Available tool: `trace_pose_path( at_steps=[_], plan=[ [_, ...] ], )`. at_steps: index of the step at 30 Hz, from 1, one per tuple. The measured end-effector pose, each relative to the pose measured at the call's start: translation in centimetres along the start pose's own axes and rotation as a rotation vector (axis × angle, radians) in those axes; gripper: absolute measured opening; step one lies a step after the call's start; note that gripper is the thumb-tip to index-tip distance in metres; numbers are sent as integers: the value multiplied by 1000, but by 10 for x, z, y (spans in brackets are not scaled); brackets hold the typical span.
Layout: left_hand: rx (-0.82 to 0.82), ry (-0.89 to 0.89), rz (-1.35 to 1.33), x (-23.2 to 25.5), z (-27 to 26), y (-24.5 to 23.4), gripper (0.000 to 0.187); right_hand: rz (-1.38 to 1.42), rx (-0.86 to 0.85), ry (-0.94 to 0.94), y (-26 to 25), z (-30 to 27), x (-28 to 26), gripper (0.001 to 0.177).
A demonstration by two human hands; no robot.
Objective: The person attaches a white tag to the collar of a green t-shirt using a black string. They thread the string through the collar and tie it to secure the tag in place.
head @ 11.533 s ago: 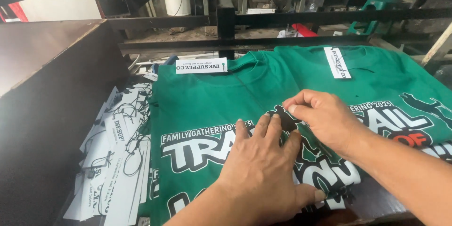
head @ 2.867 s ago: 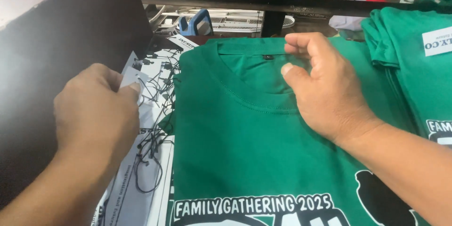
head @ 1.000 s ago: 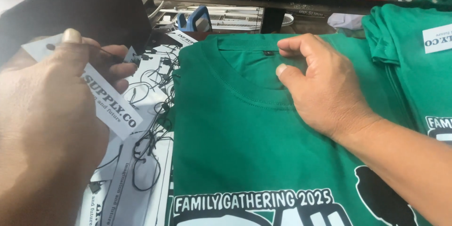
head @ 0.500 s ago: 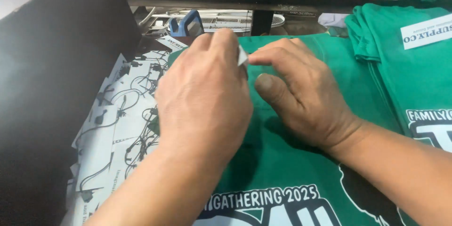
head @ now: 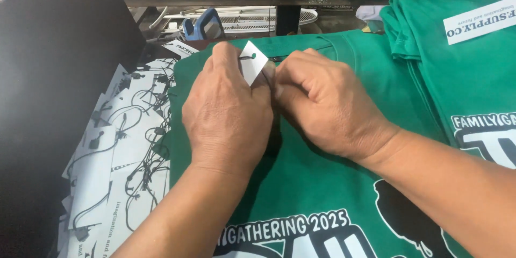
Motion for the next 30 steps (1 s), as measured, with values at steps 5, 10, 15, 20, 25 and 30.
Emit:
trace_pose_path(
  at_steps=[5,10,15,20,25,30],
  plan=[
    [2,-47,-70,-4,0,-3,32,9,94,487,-8,-2,14,21],
    [15,-107,-95,-4,1,-8,35,86,127,512,-15,-2,5,25],
    [-9,-248,-203,12,5,-25,40,-51,-32,138,-2,0,3,19],
    [-126,-245,-100,27,6,-24,46,-32,-1,38,2,0,8,24],
    [-98,-172,17,22,14,-26,44,60,-61,114,-3,3,7,17],
    [-195,-118,189,27,21,-34,46,78,-50,223,-1,4,10,16]
  ],
)
Point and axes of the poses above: each hand's wrist, its own z-axis towards the middle knuckle, its own y-axis out of the palm, x = y × z, the point moved 4 cm from there along z, towards the middle knuckle, and after that the axes turned 3 degrees about y, right-handed, at the moved point
